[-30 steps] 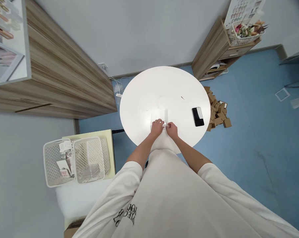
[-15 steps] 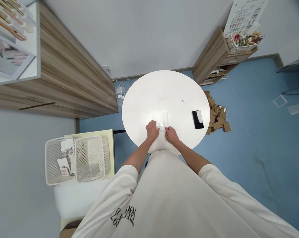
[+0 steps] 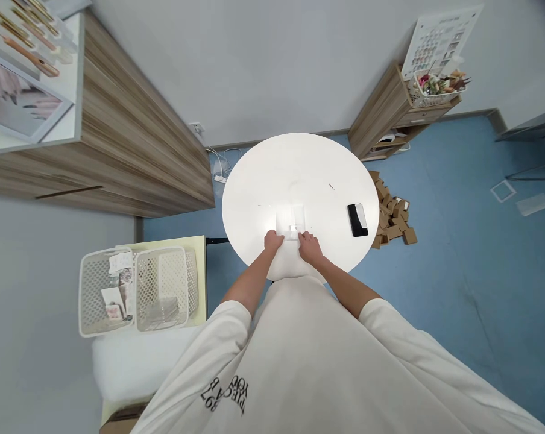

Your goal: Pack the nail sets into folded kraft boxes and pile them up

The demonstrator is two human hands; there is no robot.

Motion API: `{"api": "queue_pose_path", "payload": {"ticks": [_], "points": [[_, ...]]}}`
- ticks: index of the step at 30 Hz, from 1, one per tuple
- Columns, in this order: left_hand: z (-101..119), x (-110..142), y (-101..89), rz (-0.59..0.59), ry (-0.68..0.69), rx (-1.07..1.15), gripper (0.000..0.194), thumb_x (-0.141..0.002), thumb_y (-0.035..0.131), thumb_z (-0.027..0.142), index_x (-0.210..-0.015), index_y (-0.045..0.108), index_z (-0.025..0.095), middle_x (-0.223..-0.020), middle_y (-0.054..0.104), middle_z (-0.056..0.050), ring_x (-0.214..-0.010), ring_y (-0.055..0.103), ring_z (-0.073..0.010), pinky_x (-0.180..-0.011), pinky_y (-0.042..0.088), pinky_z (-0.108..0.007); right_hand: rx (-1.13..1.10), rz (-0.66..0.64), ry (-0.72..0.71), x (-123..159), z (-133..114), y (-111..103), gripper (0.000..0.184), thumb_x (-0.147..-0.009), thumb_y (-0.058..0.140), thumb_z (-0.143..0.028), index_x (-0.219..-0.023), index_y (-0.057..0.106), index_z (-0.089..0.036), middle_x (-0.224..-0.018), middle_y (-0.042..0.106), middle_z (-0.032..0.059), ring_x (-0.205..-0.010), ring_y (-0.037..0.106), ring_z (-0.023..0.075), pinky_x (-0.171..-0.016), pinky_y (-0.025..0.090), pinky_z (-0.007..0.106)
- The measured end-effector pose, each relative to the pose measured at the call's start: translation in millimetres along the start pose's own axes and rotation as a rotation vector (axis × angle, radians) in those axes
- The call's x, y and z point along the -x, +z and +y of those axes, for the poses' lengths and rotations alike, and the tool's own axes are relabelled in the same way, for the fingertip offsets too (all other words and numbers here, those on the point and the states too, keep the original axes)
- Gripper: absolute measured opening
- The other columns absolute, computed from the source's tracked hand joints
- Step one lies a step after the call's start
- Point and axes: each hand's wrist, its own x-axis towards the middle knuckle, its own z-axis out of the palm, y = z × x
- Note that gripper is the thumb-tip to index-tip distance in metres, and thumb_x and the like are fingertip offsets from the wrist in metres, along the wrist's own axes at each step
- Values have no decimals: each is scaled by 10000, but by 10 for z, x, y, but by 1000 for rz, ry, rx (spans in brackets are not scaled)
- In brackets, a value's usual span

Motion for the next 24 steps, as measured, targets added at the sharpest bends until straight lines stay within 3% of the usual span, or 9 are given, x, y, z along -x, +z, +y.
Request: {"api": "queue_pose_path", "payload": {"ticks": [4, 9, 16, 21, 24], "points": [[101, 108, 32, 43, 197, -1, 90, -842, 638, 245, -840, 558, 204, -926, 632, -48, -855, 629, -196, -708, 469, -290, 29, -9, -7, 16, 4, -13, 597, -913, 419, -71, -1506, 392, -140, -1339, 489, 180, -1146, 463, 290, -936, 387, 377], [278, 226, 197, 94, 590, -113, 15, -878, 594, 217, -886, 597, 205, -1107, 593, -78, -1032, 576, -220, -914, 472, -345, -6, 19, -22, 59, 70, 7, 625, -907, 441, -82, -1524, 381, -158, -1387, 474, 181, -1189, 455, 305, -949, 393, 395], [320, 190, 284, -22, 597, -208, 220, -887, 540, 206, -1050, 687, 197, -1233, 587, -90, -1153, 568, -250, -1027, 470, -392, -224, 57, -35, 86, 196, -4, 594, -885, 429, -61, -1468, 437, -175, -1361, 531, 146, -1071, 562, 265, -911, 438, 379], [212, 256, 240, -74, 690, -285, 416, -839, 533, 155, -1226, 678, 206, -1406, 529, -91, -1290, 516, -279, -1092, 452, -430, -390, 43, -56, 75, 259, -32, 674, -893, 407, -53, -1541, 339, -227, -1292, 546, 118, -975, 592, 221, -818, 480, 327], [158, 294, 204, -69, 740, -336, 497, -828, 489, 89, -1291, 634, 200, -1459, 511, -93, -1331, 501, -257, -1121, 426, -427, -380, 27, -57, 66, 272, 12, 592, -887, 435, -47, -1457, 475, -199, -1345, 485, 134, -1012, 588, 209, -836, 485, 312]]}}
